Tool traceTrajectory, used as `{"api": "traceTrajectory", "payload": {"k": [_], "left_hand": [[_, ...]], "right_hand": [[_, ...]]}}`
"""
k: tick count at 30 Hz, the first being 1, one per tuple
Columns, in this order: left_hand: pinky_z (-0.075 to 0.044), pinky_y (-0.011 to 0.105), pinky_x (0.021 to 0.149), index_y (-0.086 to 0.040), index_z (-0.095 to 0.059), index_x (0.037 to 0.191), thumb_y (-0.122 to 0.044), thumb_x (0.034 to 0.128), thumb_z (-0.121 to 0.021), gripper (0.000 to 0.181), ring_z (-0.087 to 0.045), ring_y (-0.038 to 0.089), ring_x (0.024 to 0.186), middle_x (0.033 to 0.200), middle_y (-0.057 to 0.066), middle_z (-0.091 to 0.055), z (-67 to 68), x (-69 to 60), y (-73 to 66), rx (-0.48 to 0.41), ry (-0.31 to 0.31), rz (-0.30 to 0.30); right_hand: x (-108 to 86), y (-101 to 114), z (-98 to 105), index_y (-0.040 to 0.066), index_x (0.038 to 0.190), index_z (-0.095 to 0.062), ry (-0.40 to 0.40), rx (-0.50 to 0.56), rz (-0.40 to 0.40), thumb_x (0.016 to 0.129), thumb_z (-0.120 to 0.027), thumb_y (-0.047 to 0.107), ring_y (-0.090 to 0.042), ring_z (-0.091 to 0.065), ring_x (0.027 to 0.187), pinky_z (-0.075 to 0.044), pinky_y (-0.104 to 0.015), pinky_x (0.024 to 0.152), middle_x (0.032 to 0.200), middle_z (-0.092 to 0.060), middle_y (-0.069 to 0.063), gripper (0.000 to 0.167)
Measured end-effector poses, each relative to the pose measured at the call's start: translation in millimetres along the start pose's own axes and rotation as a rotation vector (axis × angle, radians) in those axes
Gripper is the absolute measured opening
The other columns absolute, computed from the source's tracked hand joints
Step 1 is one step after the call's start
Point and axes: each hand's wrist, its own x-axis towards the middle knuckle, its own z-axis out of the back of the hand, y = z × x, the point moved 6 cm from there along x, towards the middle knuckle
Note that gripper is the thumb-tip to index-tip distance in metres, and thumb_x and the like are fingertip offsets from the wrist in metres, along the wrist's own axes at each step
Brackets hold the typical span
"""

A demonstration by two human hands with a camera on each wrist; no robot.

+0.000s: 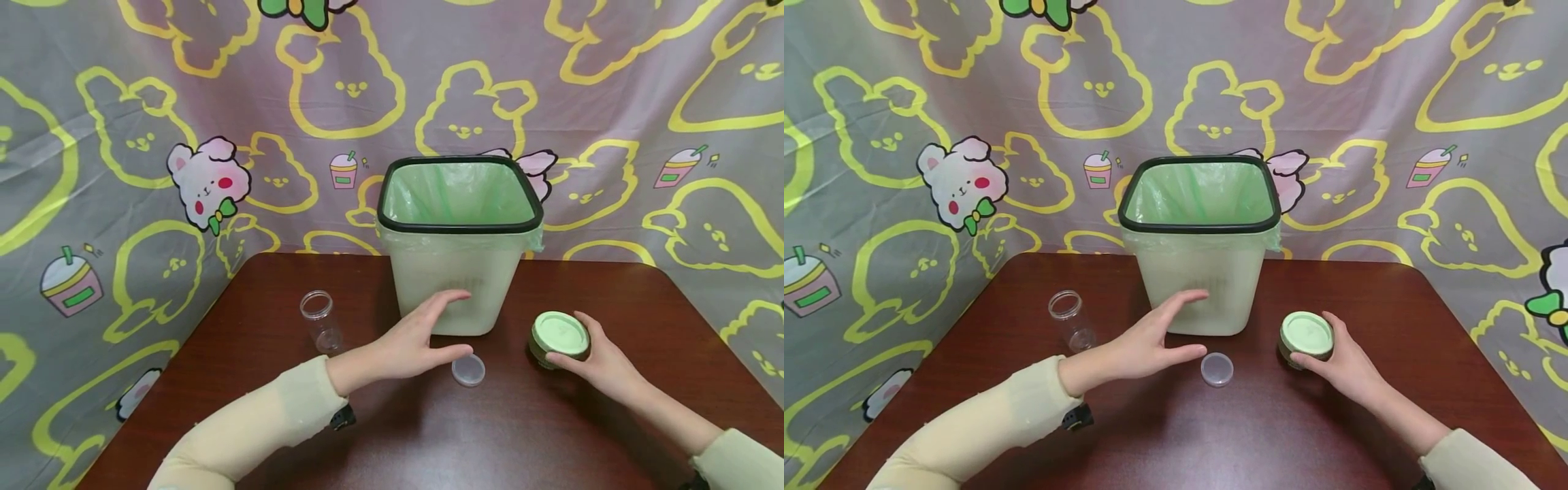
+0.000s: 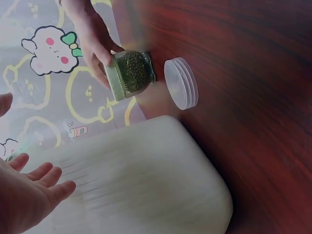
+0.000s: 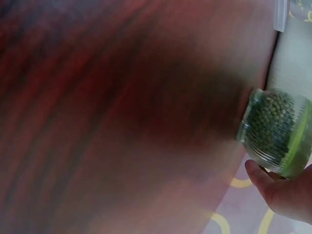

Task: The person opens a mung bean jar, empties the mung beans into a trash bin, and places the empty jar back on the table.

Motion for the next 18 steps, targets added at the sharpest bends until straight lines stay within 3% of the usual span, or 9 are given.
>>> {"api": "traceTrajectory", "payload": {"k": [4, 18], "left_hand": [[-0.027, 0.028, 0.110, -0.014, -0.033, 0.147, -0.034, 0.0907, -0.069, 0.070, -0.031, 0.007, 0.137, 0.147, -0.002, -0.039, -2.7, 0.5, 0.7, -0.026, 0.001, 0.022], [-0.028, 0.030, 0.110, -0.015, -0.035, 0.147, -0.033, 0.0909, -0.069, 0.067, -0.034, 0.007, 0.135, 0.146, -0.002, -0.042, -14.5, 2.9, 3.8, -0.133, 0.014, 0.081]], "right_hand": [[0.4, -8, -4, -0.012, 0.141, -0.021, -0.014, 0.028, -0.016, 0.082, -0.079, 0.035, -0.049, -0.047, 0.113, -0.039, -0.057, 0.085, 0.126, -0.044, -0.036, 0.095], [1.1, -21, -22, -0.013, 0.142, -0.019, -0.048, 0.234, -0.064, 0.077, -0.083, 0.019, -0.045, -0.038, 0.122, -0.031, -0.053, 0.094, 0.136, -0.035, -0.033, 0.096]]}}
